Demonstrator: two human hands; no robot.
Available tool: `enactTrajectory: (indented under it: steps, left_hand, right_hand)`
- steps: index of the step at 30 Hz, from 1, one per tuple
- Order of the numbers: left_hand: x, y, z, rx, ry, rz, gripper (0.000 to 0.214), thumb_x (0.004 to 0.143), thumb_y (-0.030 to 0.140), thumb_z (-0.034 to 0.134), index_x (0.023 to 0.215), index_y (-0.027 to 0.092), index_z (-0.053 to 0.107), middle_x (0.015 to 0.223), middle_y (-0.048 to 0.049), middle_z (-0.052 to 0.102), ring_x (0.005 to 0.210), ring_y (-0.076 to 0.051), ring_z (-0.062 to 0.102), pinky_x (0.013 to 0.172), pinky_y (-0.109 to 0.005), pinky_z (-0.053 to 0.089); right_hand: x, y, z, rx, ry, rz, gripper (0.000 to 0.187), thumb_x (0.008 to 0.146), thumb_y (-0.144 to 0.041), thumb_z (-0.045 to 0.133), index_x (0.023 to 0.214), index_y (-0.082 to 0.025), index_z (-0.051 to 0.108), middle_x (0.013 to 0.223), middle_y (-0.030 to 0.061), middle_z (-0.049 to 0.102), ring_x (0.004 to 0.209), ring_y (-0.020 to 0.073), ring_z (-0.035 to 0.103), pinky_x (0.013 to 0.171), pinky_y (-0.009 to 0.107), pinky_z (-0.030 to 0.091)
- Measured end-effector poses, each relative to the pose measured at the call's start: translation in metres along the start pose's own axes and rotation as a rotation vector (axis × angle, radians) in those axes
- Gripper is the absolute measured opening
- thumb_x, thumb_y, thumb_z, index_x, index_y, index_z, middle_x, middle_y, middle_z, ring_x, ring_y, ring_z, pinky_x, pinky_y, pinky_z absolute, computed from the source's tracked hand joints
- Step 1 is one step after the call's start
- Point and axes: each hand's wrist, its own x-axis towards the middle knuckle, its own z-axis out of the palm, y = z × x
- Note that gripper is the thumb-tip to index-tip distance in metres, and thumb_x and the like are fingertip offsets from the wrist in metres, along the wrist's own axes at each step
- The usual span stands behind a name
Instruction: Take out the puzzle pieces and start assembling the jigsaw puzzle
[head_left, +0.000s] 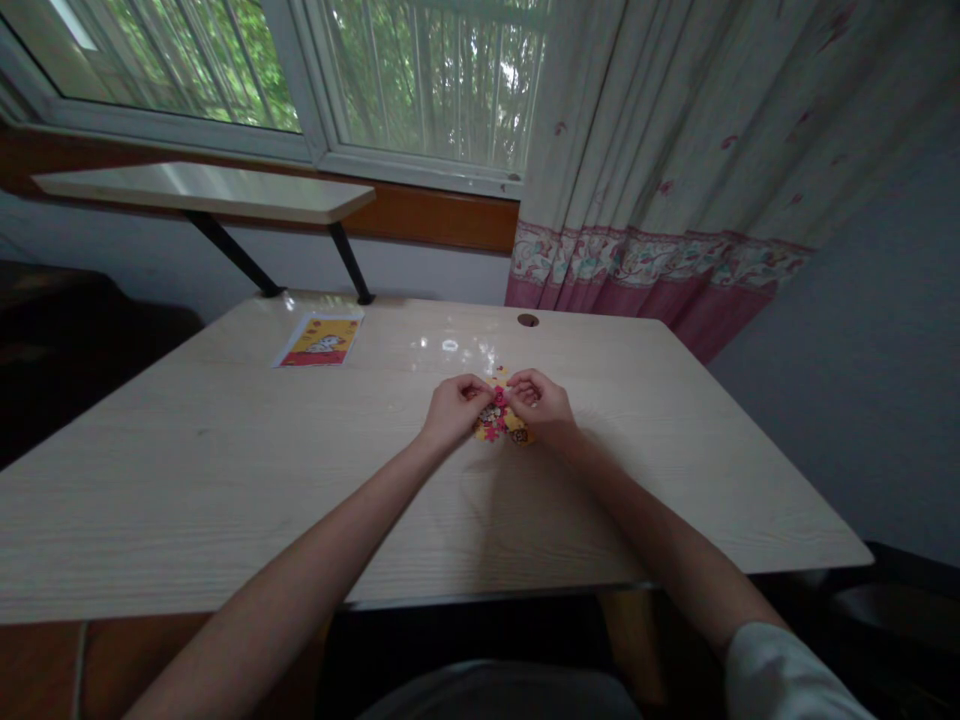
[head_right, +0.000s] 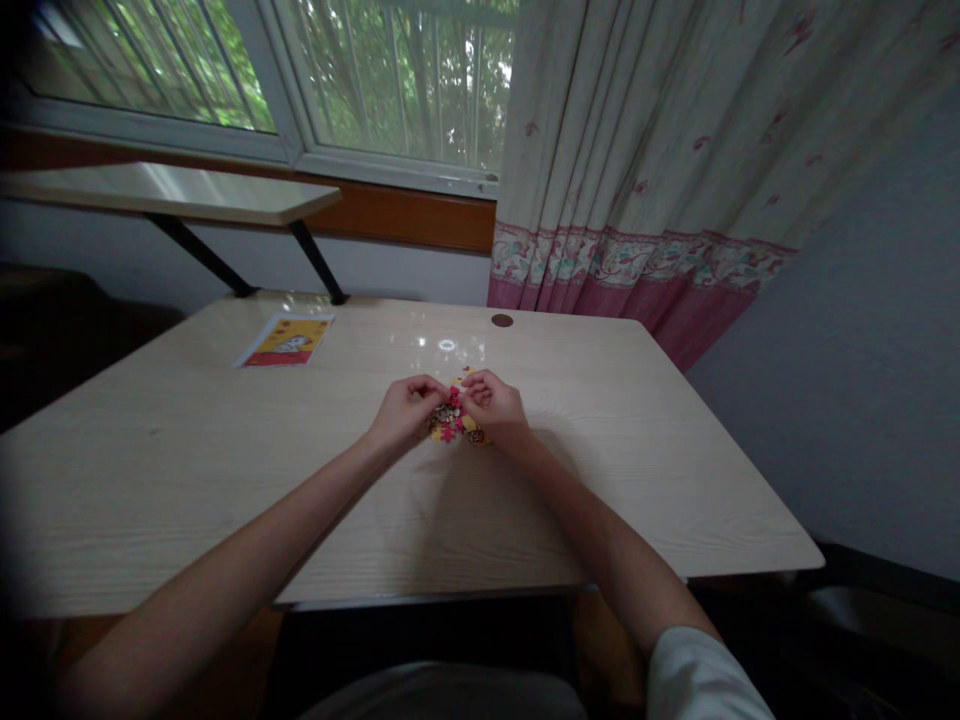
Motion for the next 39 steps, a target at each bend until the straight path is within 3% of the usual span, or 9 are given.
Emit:
enactTrajectory:
  steps: [4,11,15,19,22,25,32,36,39]
  left_hand:
    - [-0.001,0.003,-0.002,0.039,-0.004,-0.009,0.013,0.063,0.027,0.060,0.063,0.016,0.066,0.057,-0.0014,0.061,0.055,-0.014,0.053,0.055,-0.024,0.040]
    - [0.009,-0.004,-0.013,0.122,-0.007,-0.051,0.014,0.063,0.029,0.061,0.058,0.017,0.064,0.052,-0.0014,0.058,0.052,-0.015,0.052,0.053,-0.026,0.038]
    - [0.011,-0.003,-0.025,0.243,-0.009,-0.077,0.014,0.057,0.028,0.068,0.050,0.018,0.062,0.048,-0.0017,0.053,0.053,-0.017,0.050,0.055,-0.029,0.037]
    - [0.008,0.004,-0.028,0.591,0.055,0.042,0.018,0.057,0.031,0.071,0.073,0.021,0.072,0.073,-0.0079,0.062,0.077,-0.027,0.056,0.068,-0.035,0.041]
    - [0.004,0.008,-0.023,0.800,-0.026,0.093,0.025,0.069,0.038,0.065,0.086,0.023,0.075,0.085,-0.0109,0.063,0.088,-0.031,0.055,0.077,-0.039,0.042]
    - [0.002,0.008,-0.019,0.848,-0.090,0.125,0.026,0.075,0.041,0.061,0.089,0.024,0.075,0.089,-0.0124,0.063,0.093,-0.033,0.053,0.081,-0.042,0.040]
    - [0.004,0.005,-0.020,0.787,-0.132,0.155,0.018,0.072,0.033,0.064,0.085,0.025,0.074,0.088,-0.0096,0.065,0.094,-0.031,0.052,0.082,-0.041,0.039]
    - [0.004,0.004,-0.018,0.453,-0.137,0.133,0.009,0.065,0.027,0.067,0.071,0.021,0.069,0.079,-0.0055,0.065,0.086,-0.025,0.054,0.081,-0.036,0.041]
    - [0.004,0.004,-0.015,0.284,-0.168,0.104,0.014,0.067,0.032,0.065,0.071,0.019,0.066,0.073,-0.0036,0.065,0.069,-0.018,0.055,0.066,-0.028,0.043]
  right_hand:
    - [-0.002,-0.008,-0.003,-0.162,-0.017,-0.100,0.010,0.071,-0.028,0.059,0.078,-0.022,0.062,0.069,-0.0001,0.063,0.061,0.0125,0.056,0.065,0.026,0.047]
    - [0.000,0.002,-0.002,-0.045,-0.013,0.036,0.013,0.070,-0.029,0.057,0.076,-0.019,0.063,0.061,-0.0016,0.060,0.052,0.0106,0.051,0.052,0.022,0.042]
    - [0.002,0.012,-0.005,-0.258,-0.118,0.052,0.012,0.073,-0.023,0.057,0.080,-0.018,0.067,0.072,0.0022,0.066,0.064,0.0142,0.058,0.063,0.026,0.045]
    - [0.004,0.016,-0.006,-0.582,-0.160,-0.038,0.018,0.080,-0.026,0.058,0.092,-0.020,0.070,0.097,0.0065,0.070,0.094,0.0212,0.058,0.086,0.034,0.041]
    - [0.005,0.014,-0.003,-0.653,-0.147,-0.038,0.029,0.087,-0.034,0.054,0.110,-0.022,0.068,0.107,0.0073,0.067,0.100,0.0225,0.055,0.090,0.034,0.038]
    - [0.005,0.010,0.001,-0.688,-0.165,-0.017,0.031,0.087,-0.038,0.054,0.113,-0.025,0.067,0.109,0.0066,0.066,0.101,0.0236,0.052,0.089,0.035,0.037]
    - [0.005,0.004,0.002,-0.618,-0.144,-0.023,0.016,0.081,-0.033,0.063,0.091,-0.023,0.071,0.100,0.0033,0.069,0.100,0.0236,0.053,0.091,0.037,0.035]
    - [0.005,0.006,0.001,-0.433,-0.083,-0.035,0.011,0.080,-0.030,0.061,0.080,-0.023,0.069,0.083,0.0018,0.070,0.087,0.0196,0.059,0.086,0.033,0.040]
    - [0.006,0.009,0.004,-0.166,-0.022,0.029,0.016,0.076,-0.035,0.060,0.076,-0.021,0.067,0.073,0.0014,0.068,0.071,0.0165,0.060,0.072,0.029,0.045]
